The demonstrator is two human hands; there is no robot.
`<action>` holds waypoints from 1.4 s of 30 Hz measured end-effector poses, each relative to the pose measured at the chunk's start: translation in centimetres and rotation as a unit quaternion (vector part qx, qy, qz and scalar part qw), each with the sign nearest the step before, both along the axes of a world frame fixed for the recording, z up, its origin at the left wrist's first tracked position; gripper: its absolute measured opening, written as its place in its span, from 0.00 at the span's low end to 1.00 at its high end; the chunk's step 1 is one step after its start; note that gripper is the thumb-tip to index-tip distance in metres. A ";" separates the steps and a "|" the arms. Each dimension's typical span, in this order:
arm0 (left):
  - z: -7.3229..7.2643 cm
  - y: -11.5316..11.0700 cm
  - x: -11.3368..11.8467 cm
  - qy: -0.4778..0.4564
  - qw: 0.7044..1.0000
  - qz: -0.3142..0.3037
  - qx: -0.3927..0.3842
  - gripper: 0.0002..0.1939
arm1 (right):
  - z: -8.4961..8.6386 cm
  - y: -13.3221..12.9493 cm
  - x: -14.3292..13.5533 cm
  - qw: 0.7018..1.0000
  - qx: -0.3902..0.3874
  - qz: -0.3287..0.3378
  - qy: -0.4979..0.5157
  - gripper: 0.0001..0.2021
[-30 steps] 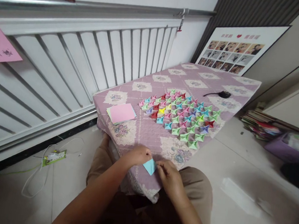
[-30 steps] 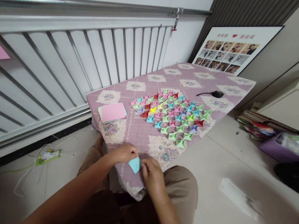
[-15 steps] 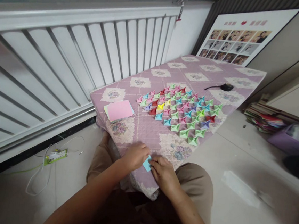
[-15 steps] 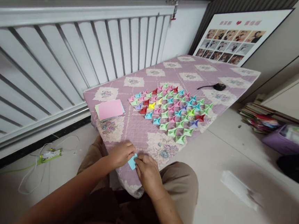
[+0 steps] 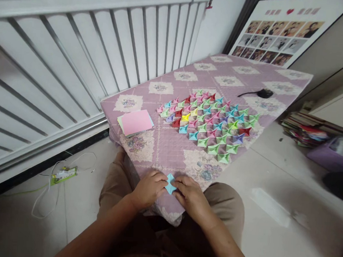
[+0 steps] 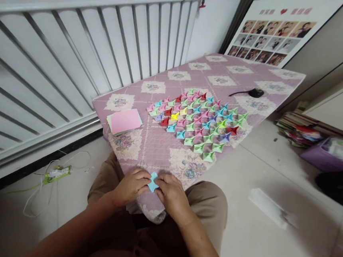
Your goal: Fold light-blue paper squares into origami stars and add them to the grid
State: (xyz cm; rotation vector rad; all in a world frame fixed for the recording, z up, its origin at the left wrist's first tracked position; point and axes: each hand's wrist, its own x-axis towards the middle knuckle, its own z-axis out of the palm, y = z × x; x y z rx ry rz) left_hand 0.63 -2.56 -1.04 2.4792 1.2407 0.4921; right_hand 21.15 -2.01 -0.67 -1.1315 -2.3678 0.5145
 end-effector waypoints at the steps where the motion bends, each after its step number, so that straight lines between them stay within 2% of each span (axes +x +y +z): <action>1: -0.2 0.0 0.0 -0.002 1.000 0.003 0.003 0.09 | 0.0 0.1 0.0 1.000 0.002 0.001 0.003 0.13; 10: -1.1 -0.7 0.0 -0.038 0.997 0.037 0.052 0.11 | -0.7 0.1 0.3 1.000 0.020 0.002 0.014 0.10; 15: -0.9 -1.1 0.2 -0.026 0.996 0.080 0.038 0.12 | -0.9 -0.2 0.4 1.000 0.028 -0.003 0.014 0.08; 25: -0.7 -1.2 0.2 -0.009 0.997 0.067 0.037 0.10 | -1.3 -0.3 0.0 0.998 0.056 -0.028 0.023 0.08; 29: -0.6 -1.3 0.5 -0.005 0.995 0.093 0.028 0.09 | -1.5 -0.4 0.0 0.998 0.047 -0.038 0.018 0.08; 35: -0.5 -1.2 0.9 -0.024 0.993 0.111 0.014 0.10 | -1.4 -0.3 0.2 0.999 0.039 -0.019 0.022 0.06; 42: -0.1 -1.3 1.1 -0.015 0.988 0.151 0.004 0.09 | -1.3 0.0 -0.2 0.997 0.043 -0.063 0.004 0.08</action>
